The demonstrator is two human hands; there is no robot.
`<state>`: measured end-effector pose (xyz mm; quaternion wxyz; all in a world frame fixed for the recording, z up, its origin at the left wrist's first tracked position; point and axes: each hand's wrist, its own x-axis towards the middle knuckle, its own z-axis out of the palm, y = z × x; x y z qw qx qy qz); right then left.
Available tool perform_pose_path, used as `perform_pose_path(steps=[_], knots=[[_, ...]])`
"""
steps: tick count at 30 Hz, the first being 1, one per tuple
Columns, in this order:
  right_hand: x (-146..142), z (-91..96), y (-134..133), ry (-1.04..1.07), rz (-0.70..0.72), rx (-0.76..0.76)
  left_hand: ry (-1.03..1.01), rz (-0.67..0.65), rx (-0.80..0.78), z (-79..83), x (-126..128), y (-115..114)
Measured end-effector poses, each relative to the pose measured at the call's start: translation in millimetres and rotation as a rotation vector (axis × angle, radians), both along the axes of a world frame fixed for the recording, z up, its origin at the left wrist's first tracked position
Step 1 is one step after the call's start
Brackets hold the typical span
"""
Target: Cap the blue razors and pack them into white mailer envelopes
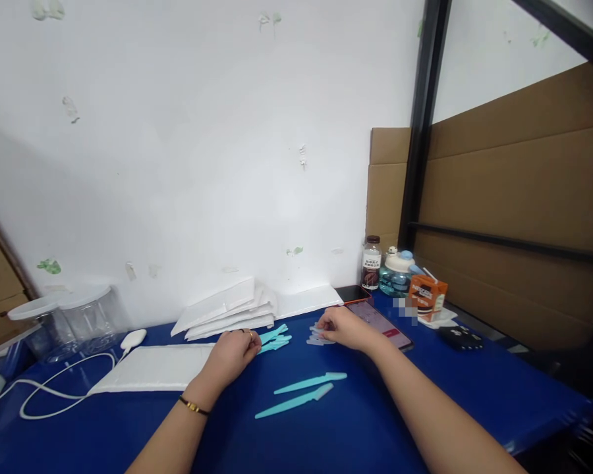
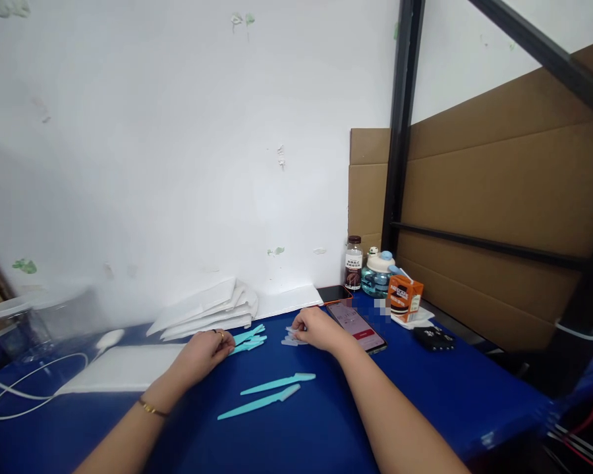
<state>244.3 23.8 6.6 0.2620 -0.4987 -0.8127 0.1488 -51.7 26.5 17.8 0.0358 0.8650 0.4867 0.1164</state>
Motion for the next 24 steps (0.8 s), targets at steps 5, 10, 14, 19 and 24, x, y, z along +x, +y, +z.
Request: perform_pose_path(steps=[5, 10, 14, 19, 24], knots=[[6.4, 18.2, -19.7, -0.048, 0.22, -0.311, -0.147, -0.099, -0.117, 4.9, 18.0, -21.1], [-1.2, 13.7, -25.9, -0.24, 0.28, -0.448, -0.134, -0.235, -0.275, 0.1, 35.9, -35.1], [-12.6, 1.9, -22.5, -0.212, 0.231, -0.332, -0.079, -0.239, -0.273, -8.7, 37.6, -29.2], [-22.7, 3.7, -23.4, -0.171, 0.237, -0.115, -0.09, -0.205, -0.257, -9.7, 35.9, -26.5], [-25.0, 9.1, -24.5, -0.108, 0.263, -0.094, -0.033, -0.161, -0.195, -1.2, 34.7, -26.6]])
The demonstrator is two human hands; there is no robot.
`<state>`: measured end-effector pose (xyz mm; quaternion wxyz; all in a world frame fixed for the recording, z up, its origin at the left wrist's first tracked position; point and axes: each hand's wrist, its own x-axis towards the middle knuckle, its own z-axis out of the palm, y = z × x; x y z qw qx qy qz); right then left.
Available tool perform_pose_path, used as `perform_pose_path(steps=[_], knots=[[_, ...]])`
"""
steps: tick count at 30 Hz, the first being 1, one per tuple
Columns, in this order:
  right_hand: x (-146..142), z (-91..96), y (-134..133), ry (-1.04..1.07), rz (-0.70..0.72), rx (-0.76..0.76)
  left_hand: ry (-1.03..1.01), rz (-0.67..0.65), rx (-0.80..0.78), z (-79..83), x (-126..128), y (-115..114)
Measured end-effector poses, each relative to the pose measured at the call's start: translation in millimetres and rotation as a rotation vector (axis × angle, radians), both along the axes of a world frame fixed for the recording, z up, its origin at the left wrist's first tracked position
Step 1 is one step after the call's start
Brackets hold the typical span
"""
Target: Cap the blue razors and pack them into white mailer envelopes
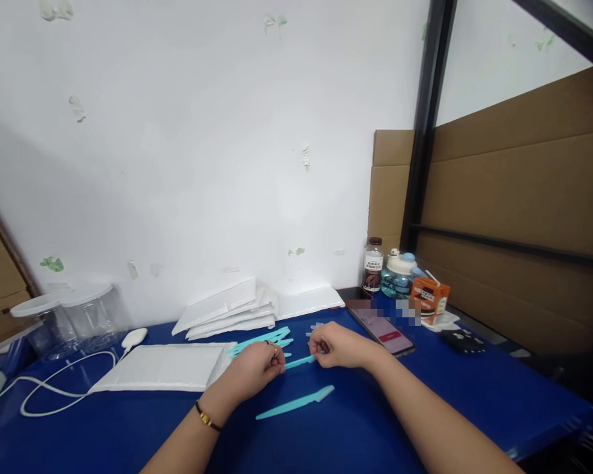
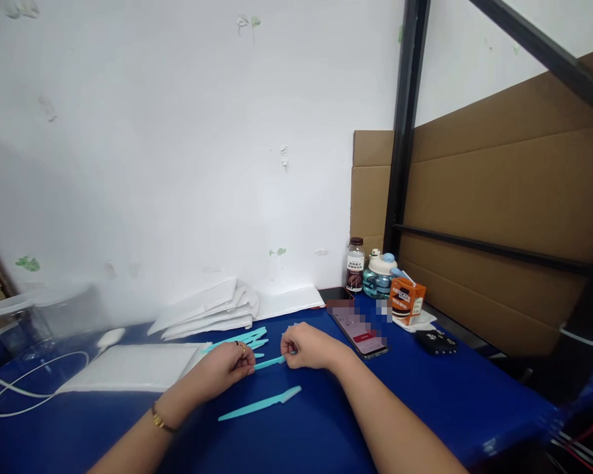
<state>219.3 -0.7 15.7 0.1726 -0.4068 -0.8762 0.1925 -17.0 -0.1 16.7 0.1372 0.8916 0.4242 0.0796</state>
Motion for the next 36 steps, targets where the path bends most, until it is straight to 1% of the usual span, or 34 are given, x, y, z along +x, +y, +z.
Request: perform_pose_path(steps=[2, 4, 8, 11, 13, 14, 17, 19, 20, 22, 26, 32, 36], knots=[[3.4, -1.6, 3.0, 0.032, -0.004, -0.019, 0.018, -0.003, 0.041, 3.4, -6.3, 4.2], [9.4, -5.6, 8.8, 0.063, -0.04, -0.017, 0.04, 0.016, 0.084, 4.9, -17.1, 11.6], [21.3, -13.3, 21.4, 0.077, -0.183, 0.008, 0.061, 0.145, 0.106, 3.5, -40.0, 26.8], [23.7, -9.9, 20.7, 0.095, -0.233, 0.08, -0.019, 0.189, 0.121, 5.0, -42.3, 25.4], [22.1, -3.2, 14.1, 0.133, -0.165, 0.098, -0.099, 0.152, 0.093, 8.4, -34.7, 15.9], [20.7, 0.2, 9.9, 0.136, -0.093, 0.06, -0.124, 0.111, 0.049, 10.4, -29.0, 9.3], [14.5, 4.7, -0.9, 0.027, 0.138, -0.183, -0.091, -0.061, -0.141, 14.0, -10.9, -11.0], [9.2, 0.8, -4.1, -0.069, 0.194, -0.281, -0.027, -0.127, -0.191, 13.1, -1.8, -20.0], [6.5, -2.5, -4.7, -0.1, 0.191, -0.287, -0.003, -0.138, -0.195, 11.8, 1.0, -22.3], [1.6, -9.5, -4.8, -0.121, 0.154, -0.251, 0.021, -0.133, -0.18, 8.4, 3.7, -23.0], [-4.7, -16.2, -4.1, -0.1, 0.102, -0.193, 0.044, -0.103, -0.098, 3.5, 1.1, -16.0], [-5.9, -8.2, -4.3, -0.089, 0.102, -0.143, 0.028, -0.102, -0.1, 3.2, 1.1, -10.3], [3.0, 1.3, -4.8, -0.054, 0.096, -0.081, 0.003, -0.09, -0.041, 9.4, 2.6, -12.0]])
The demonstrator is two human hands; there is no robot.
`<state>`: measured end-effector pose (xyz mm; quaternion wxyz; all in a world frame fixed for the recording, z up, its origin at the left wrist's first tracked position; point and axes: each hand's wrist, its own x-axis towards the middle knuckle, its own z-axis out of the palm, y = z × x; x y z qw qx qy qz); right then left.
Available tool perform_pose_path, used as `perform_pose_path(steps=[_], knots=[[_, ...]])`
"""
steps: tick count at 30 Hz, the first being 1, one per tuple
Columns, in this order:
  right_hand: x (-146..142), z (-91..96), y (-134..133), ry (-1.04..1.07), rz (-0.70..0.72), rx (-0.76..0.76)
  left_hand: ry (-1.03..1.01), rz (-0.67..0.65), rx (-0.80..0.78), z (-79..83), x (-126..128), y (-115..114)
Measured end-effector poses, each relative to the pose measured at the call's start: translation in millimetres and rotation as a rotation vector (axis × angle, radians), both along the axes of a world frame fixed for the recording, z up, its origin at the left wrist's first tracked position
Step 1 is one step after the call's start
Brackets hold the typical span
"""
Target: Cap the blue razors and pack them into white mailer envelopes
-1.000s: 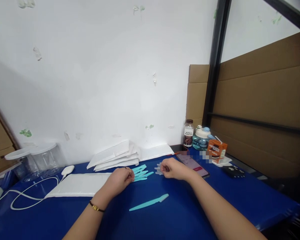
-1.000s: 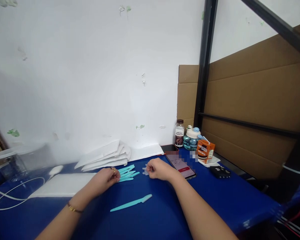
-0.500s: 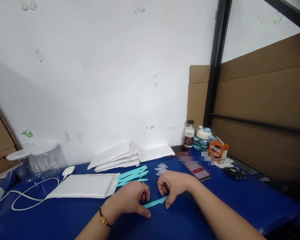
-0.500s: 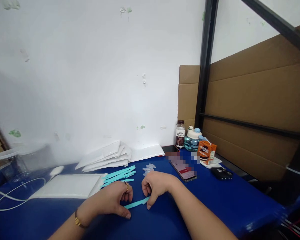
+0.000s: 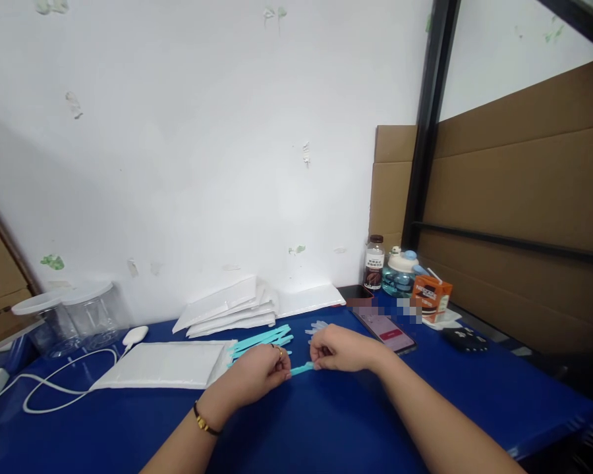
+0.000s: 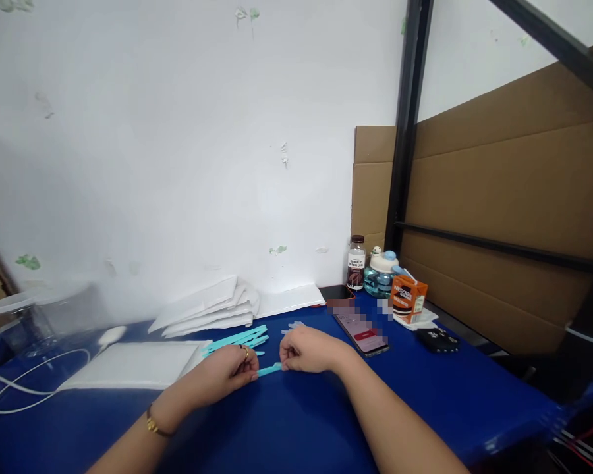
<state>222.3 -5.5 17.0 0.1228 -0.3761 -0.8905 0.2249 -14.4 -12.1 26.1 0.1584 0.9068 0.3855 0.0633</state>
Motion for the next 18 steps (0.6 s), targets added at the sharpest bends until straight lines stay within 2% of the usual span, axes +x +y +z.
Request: perform_pose_path(steps=[2, 7, 11, 13, 15, 18], knots=[[9.3, 3.2, 2.4, 0.008, -0.049, 0.015, 0.006, 0.026, 0.03, 4.9, -4.5, 1.4], [35.7, 3.9, 16.0, 0.012, -0.321, 0.037, 0.013, 0.13, -0.004, 11.8, -23.1, 11.1], [38.8, -0.6, 22.5, -0.015, -0.421, 0.09, -0.011, 0.078, -0.086, 6.7, -22.7, 11.6], [32.8, -3.9, 22.5, 0.017, -0.421, 0.191, 0.005, 0.06, -0.094, 2.4, -19.0, 10.0], [24.1, -7.7, 21.6, 0.052, -0.36, 0.273, 0.021, 0.059, -0.069, -1.2, -16.4, 9.0], [10.8, -13.2, 20.3, 0.003, -0.251, 0.293, 0.039, 0.066, -0.027, -3.7, -16.2, 9.6]])
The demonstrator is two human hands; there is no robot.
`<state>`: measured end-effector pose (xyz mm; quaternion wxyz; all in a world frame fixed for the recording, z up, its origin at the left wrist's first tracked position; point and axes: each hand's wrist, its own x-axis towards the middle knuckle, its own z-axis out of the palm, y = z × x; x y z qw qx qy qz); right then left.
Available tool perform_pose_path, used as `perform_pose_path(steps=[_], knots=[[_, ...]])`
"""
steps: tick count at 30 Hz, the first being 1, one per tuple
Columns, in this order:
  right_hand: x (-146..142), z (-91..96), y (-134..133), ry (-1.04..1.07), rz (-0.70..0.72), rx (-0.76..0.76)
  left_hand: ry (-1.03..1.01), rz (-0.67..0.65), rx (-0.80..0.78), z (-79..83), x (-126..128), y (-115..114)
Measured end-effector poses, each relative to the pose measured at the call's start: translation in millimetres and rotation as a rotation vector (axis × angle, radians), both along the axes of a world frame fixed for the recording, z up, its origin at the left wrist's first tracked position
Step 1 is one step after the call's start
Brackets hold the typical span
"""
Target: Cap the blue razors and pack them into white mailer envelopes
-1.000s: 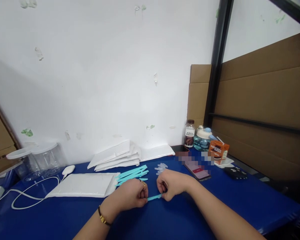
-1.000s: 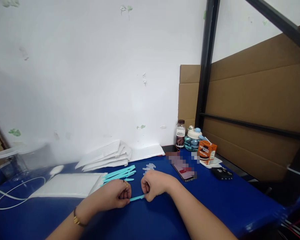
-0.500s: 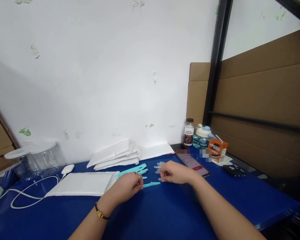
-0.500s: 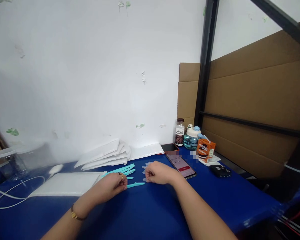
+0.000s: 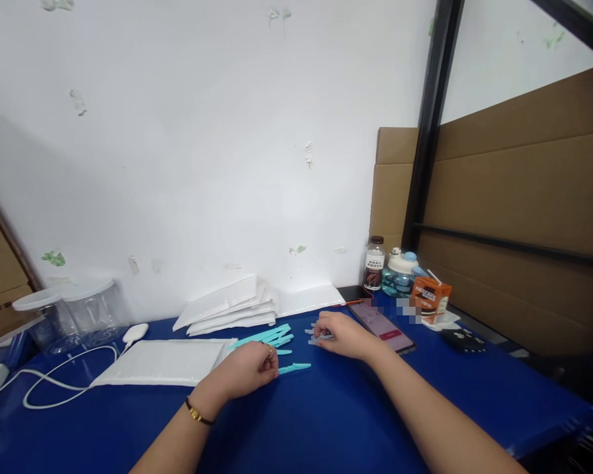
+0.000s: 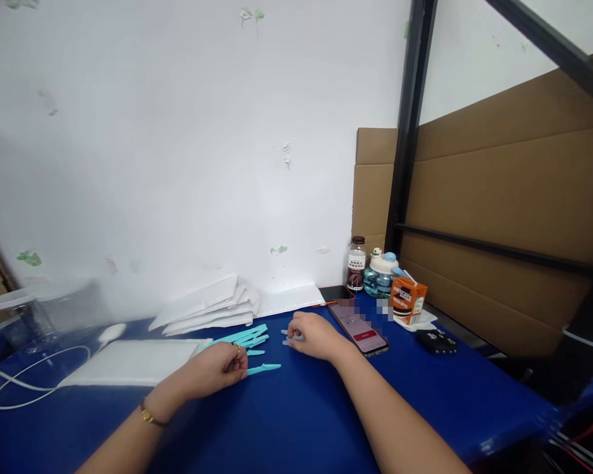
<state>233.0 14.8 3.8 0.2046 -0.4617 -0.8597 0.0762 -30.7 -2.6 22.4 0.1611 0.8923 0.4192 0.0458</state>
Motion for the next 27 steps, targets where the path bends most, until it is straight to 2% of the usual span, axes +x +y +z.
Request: perform_pose_path(steps=[3, 6, 10, 12, 20, 27], knots=[[-8.1, -3.1, -0.2, -0.096, 0.014, -0.008, 0.01, 0.008, 0.023, 0.3, -1.3, 1.1], [-9.6, -3.7, -0.7, -0.088, 0.031, -0.014, 0.017, 0.013, 0.038, 0.9, -1.3, 1.4], [-7.0, -2.8, -4.0, 0.013, 0.161, -0.214, 0.032, 0.032, 0.029, 0.2, -0.1, 2.2], [-6.6, -1.8, -6.0, 0.047, 0.183, -0.28, 0.035, 0.033, 0.024, -0.7, 0.1, 3.1], [-13.2, 0.7, -10.5, 0.074, 0.162, -0.254, 0.012, 0.021, 0.028, -1.4, 0.5, 3.1], [-12.7, -1.1, -11.2, 0.086, 0.173, -0.319, 0.018, 0.037, 0.006, -0.3, 0.8, 2.7]])
